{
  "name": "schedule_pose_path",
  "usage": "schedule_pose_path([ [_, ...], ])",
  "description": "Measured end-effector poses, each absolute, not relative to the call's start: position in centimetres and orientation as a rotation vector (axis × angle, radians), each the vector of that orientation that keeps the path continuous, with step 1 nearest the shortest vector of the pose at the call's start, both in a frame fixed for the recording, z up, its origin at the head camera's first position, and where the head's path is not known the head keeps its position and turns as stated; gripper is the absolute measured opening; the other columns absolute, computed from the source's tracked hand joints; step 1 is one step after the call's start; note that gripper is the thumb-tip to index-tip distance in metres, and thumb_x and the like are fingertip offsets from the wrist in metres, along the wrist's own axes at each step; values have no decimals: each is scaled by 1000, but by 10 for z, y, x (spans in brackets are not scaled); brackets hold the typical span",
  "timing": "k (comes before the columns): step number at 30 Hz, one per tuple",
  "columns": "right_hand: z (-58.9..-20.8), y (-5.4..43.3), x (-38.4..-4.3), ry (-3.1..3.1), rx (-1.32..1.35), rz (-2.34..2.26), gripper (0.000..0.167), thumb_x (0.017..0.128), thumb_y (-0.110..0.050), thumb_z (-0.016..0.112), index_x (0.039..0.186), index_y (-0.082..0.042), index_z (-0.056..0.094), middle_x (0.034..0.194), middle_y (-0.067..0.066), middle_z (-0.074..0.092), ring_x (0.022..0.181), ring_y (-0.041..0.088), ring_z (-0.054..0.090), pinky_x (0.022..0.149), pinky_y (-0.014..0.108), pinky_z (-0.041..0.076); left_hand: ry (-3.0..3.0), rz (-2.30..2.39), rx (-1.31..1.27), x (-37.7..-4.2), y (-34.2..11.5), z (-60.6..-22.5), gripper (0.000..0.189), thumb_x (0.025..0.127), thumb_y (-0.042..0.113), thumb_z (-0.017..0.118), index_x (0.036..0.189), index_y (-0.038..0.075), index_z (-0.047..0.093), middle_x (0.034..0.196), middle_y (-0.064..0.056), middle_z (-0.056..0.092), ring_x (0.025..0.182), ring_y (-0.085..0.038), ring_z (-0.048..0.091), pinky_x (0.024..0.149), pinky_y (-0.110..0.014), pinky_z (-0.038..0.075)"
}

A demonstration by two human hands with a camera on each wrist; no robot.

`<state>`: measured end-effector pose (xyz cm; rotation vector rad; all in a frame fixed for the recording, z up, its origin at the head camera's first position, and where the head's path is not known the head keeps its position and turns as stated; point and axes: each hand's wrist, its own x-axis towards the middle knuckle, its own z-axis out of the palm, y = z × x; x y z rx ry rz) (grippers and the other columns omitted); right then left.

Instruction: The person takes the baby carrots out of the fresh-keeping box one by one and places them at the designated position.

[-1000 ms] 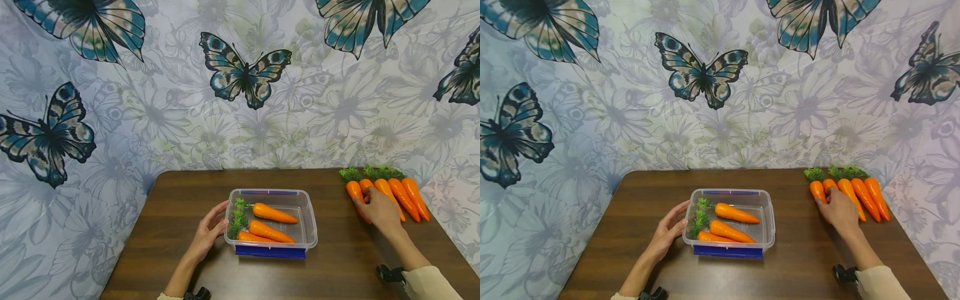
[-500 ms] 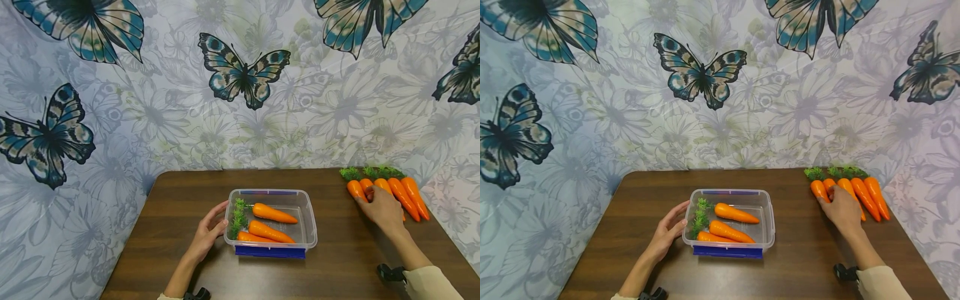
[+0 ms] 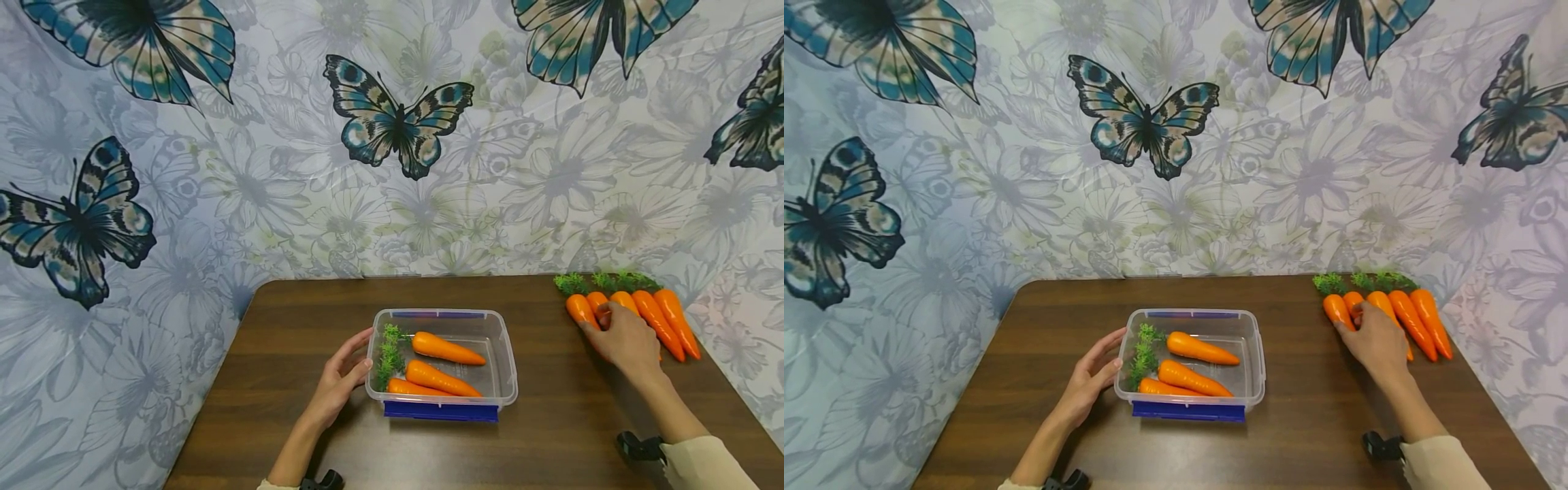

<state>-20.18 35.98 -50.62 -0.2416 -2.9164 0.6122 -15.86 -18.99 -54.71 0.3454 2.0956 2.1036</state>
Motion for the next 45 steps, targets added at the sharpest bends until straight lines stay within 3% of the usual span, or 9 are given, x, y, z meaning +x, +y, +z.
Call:
schedule_pose_path([
  [5,-499,355,-200,-2908,-197,605,63,99,-49,72,130,5,63,107,25,73,91,45,68,68,59,50,2109,2095,348,-160,-191,-548,58,109,15,62,164,21,44,169,-16,43,138,-44,60,99,-37,63],
  [12,-484,344,-199,-2937,-120,678,73,101,-59,67,139,3,60,123,30,74,108,51,68,80,66,50,2112,2096,380,-161,-192,-549,58,109,14,62,165,19,44,169,-19,42,135,-40,62,98,-36,63],
  [19,-470,326,-198,-2977,9,716,77,101,-64,65,140,3,61,121,27,75,105,47,73,81,59,58,2105,2097,392,-159,-192,-548,58,110,15,61,165,21,43,169,-17,42,134,-37,63,99,-36,63],
  [27,-459,300,-195,-2963,89,780,69,100,-59,70,136,-1,64,111,15,76,89,24,73,71,39,55,2106,2100,381,-160,-192,-549,58,109,15,62,165,20,43,168,-18,43,133,-35,64,98,-36,64],
  [34,-451,283,-192,-2960,169,763,65,100,-54,73,135,-1,64,111,16,75,89,22,69,77,42,57,2083,2127,376,-159,-191,-549,59,109,14,62,164,19,44,168,-18,43,134,-34,64,97,-35,64],
  [40,-444,268,-189,-2962,237,759,62,99,-51,75,135,-1,64,109,14,75,86,21,70,73,39,56,2078,2141,398,-159,-191,-551,58,109,13,62,165,17,44,168,-20,43,134,-38,64,96,-35,64],
  [45,-441,257,-188,-2954,283,788,59,99,-50,76,135,-5,64,112,14,76,93,26,74,78,46,60,2088,2135,395,-159,-192,-551,58,109,14,62,164,17,44,168,-20,43,134,-39,64,96,-34,64],
])
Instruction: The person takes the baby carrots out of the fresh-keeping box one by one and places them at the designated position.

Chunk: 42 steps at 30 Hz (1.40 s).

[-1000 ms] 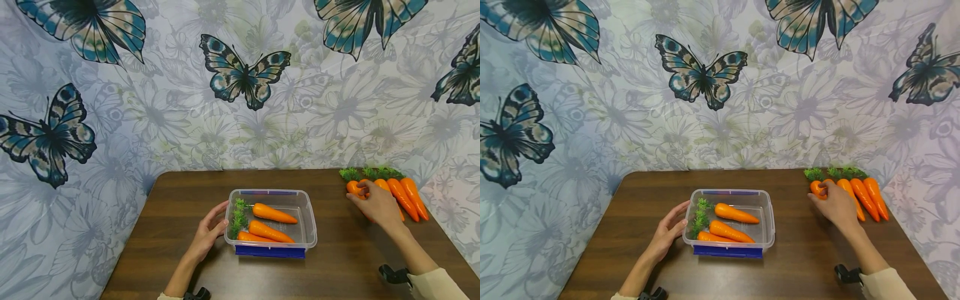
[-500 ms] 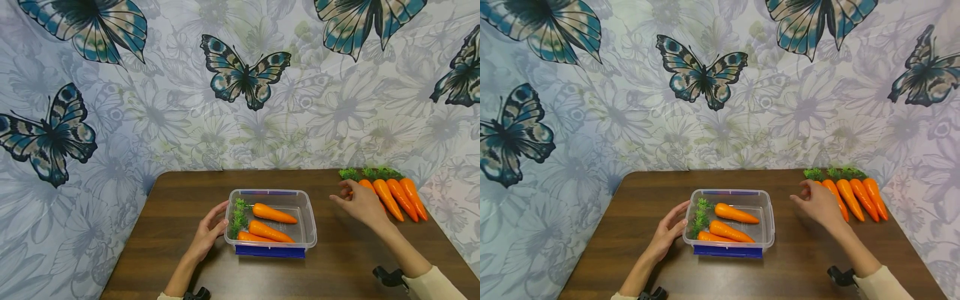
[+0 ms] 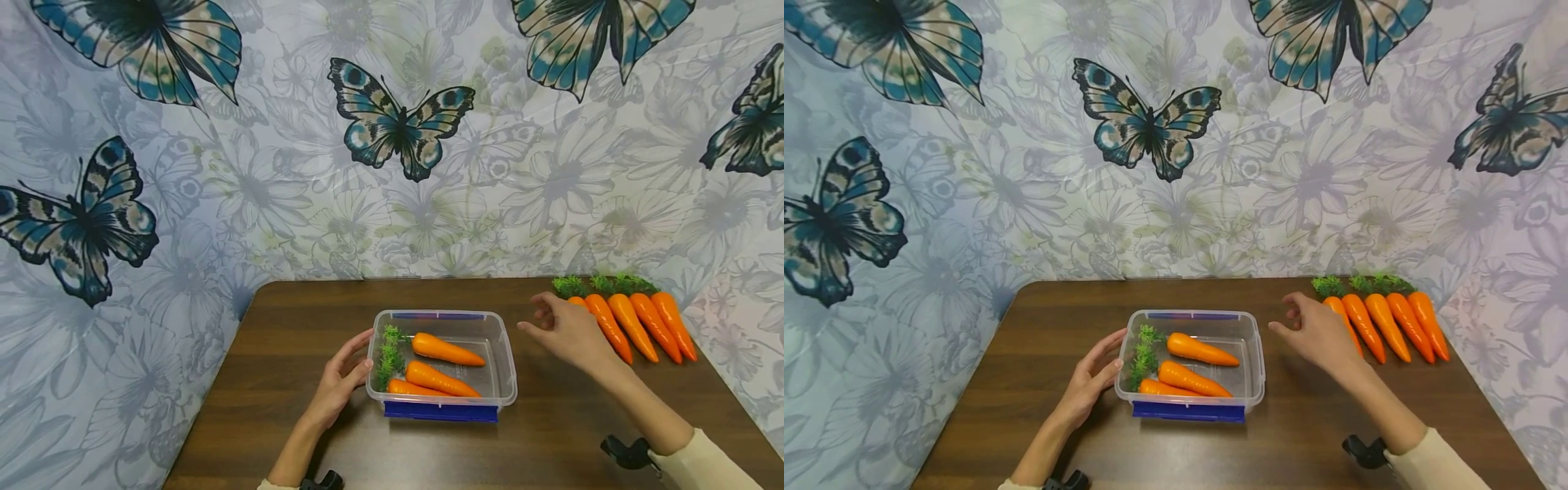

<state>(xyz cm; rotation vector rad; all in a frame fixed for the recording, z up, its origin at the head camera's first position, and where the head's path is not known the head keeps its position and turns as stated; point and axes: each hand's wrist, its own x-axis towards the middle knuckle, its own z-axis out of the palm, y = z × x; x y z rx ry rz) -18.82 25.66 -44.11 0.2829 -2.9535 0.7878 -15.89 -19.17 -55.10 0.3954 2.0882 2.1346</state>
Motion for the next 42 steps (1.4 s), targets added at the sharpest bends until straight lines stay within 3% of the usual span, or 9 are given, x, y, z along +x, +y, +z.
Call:
schedule_pose_path([
  [6,-437,242,-188,-2936,336,791,54,98,-44,78,135,-8,65,111,13,77,94,25,74,83,48,61,2088,2135,401,-159,-192,-550,58,109,14,62,164,18,44,168,-19,43,137,-41,62,96,-34,64],
  [20,-425,209,-185,-2884,532,840,45,95,-36,83,128,-9,69,104,8,79,89,19,75,82,45,64,2095,2130,392,-160,-192,-550,58,109,13,62,164,17,44,168,-20,43,132,-32,65,97,-34,63],
  [32,-429,193,-196,-2937,636,971,47,94,-34,84,130,-7,69,106,6,77,89,16,74,78,37,63,2090,2131,369,-157,-189,-547,58,109,14,62,165,19,44,167,-20,44,136,-37,63,97,-35,63],
  [38,-427,187,-197,-2978,678,1030,46,95,-35,83,130,-9,68,108,5,77,93,15,75,79,35,62,2068,2145,389,-156,-189,-546,58,110,13,61,165,19,43,166,-21,44,141,-48,57,98,-36,63],
  [42,-427,184,-199,-2984,698,1033,47,95,-36,84,130,-9,68,107,3,76,93,15,74,80,37,62,2063,2148,382,-155,-189,-545,58,110,13,60,165,19,43,166,-22,45,142,-49,56,98,-36,63],
])
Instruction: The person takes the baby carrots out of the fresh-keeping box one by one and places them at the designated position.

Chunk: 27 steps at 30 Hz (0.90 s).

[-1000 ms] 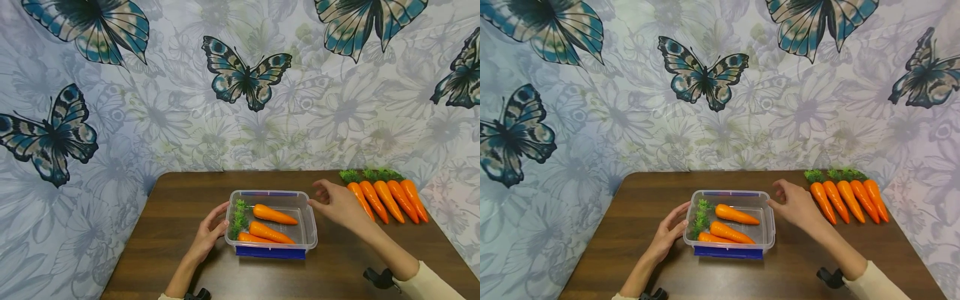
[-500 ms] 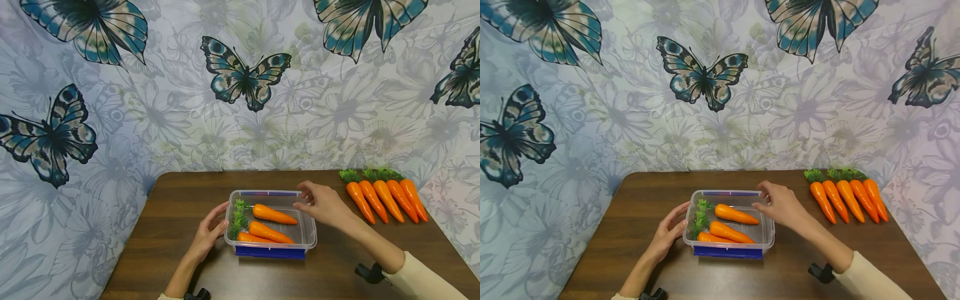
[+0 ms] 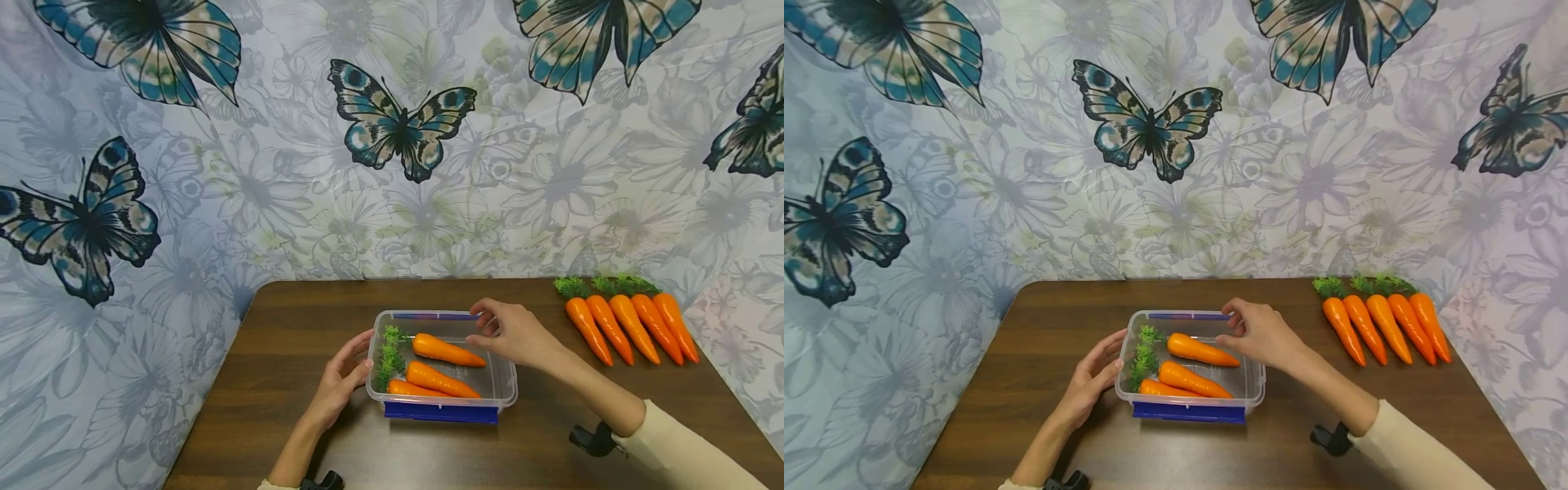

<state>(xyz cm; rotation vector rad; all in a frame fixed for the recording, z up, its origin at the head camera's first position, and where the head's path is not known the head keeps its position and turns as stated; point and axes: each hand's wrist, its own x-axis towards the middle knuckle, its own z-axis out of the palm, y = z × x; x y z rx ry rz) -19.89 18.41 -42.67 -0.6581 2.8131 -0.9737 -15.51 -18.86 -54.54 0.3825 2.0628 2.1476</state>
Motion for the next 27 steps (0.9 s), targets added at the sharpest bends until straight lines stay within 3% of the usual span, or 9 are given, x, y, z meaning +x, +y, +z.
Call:
schedule_pose_path([
  [5,-429,180,-201,2807,-636,-951,49,93,-38,85,131,-11,68,105,-2,75,93,12,72,81,35,61,2069,2144,376,-156,-188,-545,58,110,13,61,165,19,44,166,-21,46,143,-48,56,98,-36,63],
  [11,-429,174,-208,2791,-635,-926,49,92,-34,86,130,-9,68,104,2,76,90,10,72,82,37,63,2065,2138,381,-157,-188,-545,58,110,14,61,165,21,44,166,-21,46,145,-52,53,98,-36,63],
  [19,-433,163,-215,2758,-671,-932,48,92,-32,86,129,-7,69,105,3,76,89,10,72,83,35,62,2080,2134,351,-156,-188,-546,58,109,14,61,164,20,44,166,-20,46,142,-46,57,98,-38,64],
  [27,-438,151,-220,2736,-657,-898,41,91,-31,87,125,-12,70,107,3,76,91,12,70,85,37,62,2070,2136,361,-156,-189,-546,58,109,14,61,165,21,44,166,-20,46,144,-49,55,98,-37,63],
])
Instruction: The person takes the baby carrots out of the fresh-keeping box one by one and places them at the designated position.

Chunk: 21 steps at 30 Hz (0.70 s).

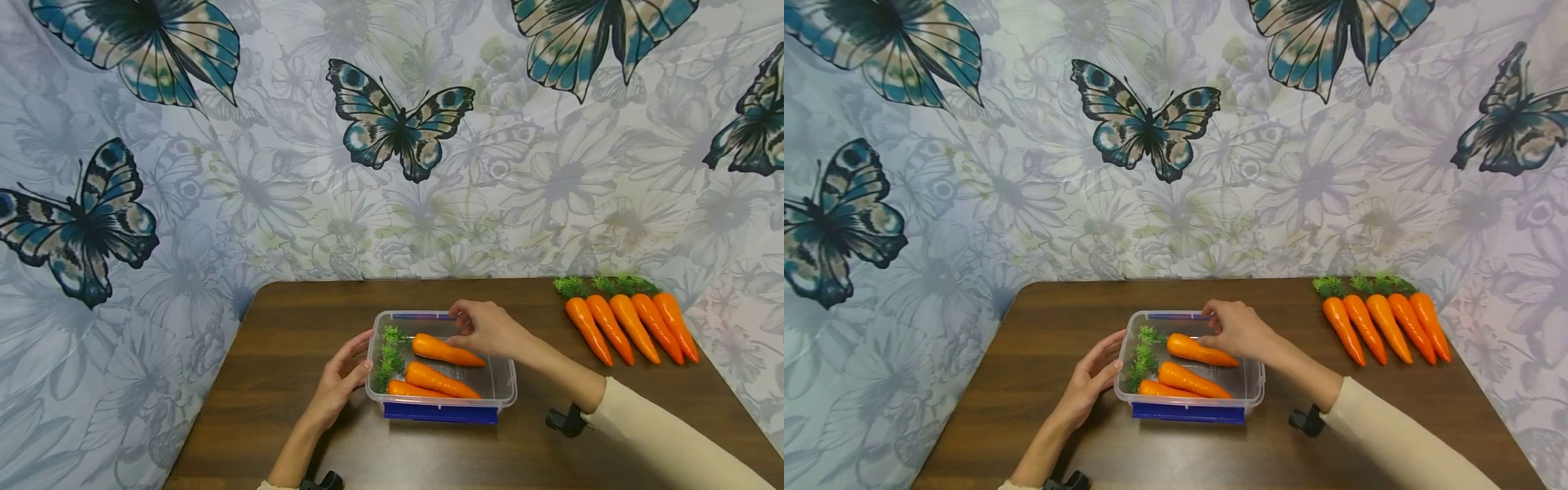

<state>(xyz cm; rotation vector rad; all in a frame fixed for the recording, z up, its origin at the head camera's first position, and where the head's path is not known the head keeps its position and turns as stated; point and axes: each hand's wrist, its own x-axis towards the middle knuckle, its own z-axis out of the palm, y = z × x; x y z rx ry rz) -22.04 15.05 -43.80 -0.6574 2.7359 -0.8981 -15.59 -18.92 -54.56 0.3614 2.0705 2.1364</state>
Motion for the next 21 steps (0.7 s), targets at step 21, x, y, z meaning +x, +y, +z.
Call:
schedule_pose_path([
  [21,-452,117,-235,2647,-642,-648,44,91,-25,87,128,-5,73,121,11,78,112,27,74,101,48,61,2076,2133,404,-159,-190,-549,58,110,13,60,165,16,43,166,-25,44,144,-52,54,98,-36,63],
])
